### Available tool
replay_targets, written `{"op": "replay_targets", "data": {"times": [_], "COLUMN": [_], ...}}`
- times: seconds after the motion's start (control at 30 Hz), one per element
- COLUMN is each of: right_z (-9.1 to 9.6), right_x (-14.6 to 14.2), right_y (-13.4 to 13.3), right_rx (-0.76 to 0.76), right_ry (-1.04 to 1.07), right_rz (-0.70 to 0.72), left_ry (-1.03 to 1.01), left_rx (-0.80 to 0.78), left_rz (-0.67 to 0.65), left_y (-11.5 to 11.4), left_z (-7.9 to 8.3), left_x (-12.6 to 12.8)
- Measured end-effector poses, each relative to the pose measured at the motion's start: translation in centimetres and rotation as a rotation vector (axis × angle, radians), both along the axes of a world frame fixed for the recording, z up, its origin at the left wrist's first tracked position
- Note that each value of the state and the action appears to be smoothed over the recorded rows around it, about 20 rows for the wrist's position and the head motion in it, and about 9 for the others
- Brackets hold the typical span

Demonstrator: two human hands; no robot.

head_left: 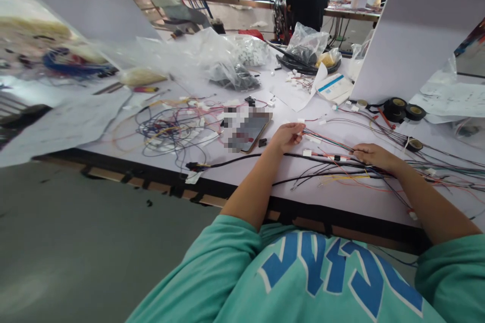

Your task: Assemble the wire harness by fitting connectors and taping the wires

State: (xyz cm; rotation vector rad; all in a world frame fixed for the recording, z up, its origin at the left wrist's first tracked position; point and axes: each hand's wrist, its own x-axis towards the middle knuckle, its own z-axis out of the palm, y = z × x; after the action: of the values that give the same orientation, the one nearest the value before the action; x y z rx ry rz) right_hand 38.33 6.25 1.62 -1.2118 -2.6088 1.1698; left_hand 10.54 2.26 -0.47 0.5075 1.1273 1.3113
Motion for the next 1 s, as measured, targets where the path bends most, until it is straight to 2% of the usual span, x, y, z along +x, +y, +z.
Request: {"op": "replay_targets", "data": {"times": [0.23, 0.33, 0.57, 0.8, 1.0], "right_z": [-1.6, -1.9, -1.5, -1.9, -2.4], "right_x": [-0.5, -0.9, -1.4, -1.3, -0.7], "right_y": [-1.2, -1.8, -2.3, -2.2, -2.0], "right_rx": [0.293, 0.365, 0.427, 0.48, 0.483], "right_ry": [-0.17, -0.29, -0.378, -0.407, -0.34], "right_rz": [-0.066, -0.082, -0.087, -0.102, -0.083], "left_ry": [0.024, 0.038, 0.096, 0.209, 0.285], "left_rx": [-0.023, -0.027, 0.004, 0.034, 0.015], "left_rz": [0.001, 0.007, 0.018, 0.111, 0.146], "left_y": [0.0, -0.1, -0.3, 0.0, 0.1], "left_z": [-0.2, -0.1, -0.1, -0.9, -1.0], "left_x": [0.1, 0.3, 0.9, 1.9, 2.2]}}
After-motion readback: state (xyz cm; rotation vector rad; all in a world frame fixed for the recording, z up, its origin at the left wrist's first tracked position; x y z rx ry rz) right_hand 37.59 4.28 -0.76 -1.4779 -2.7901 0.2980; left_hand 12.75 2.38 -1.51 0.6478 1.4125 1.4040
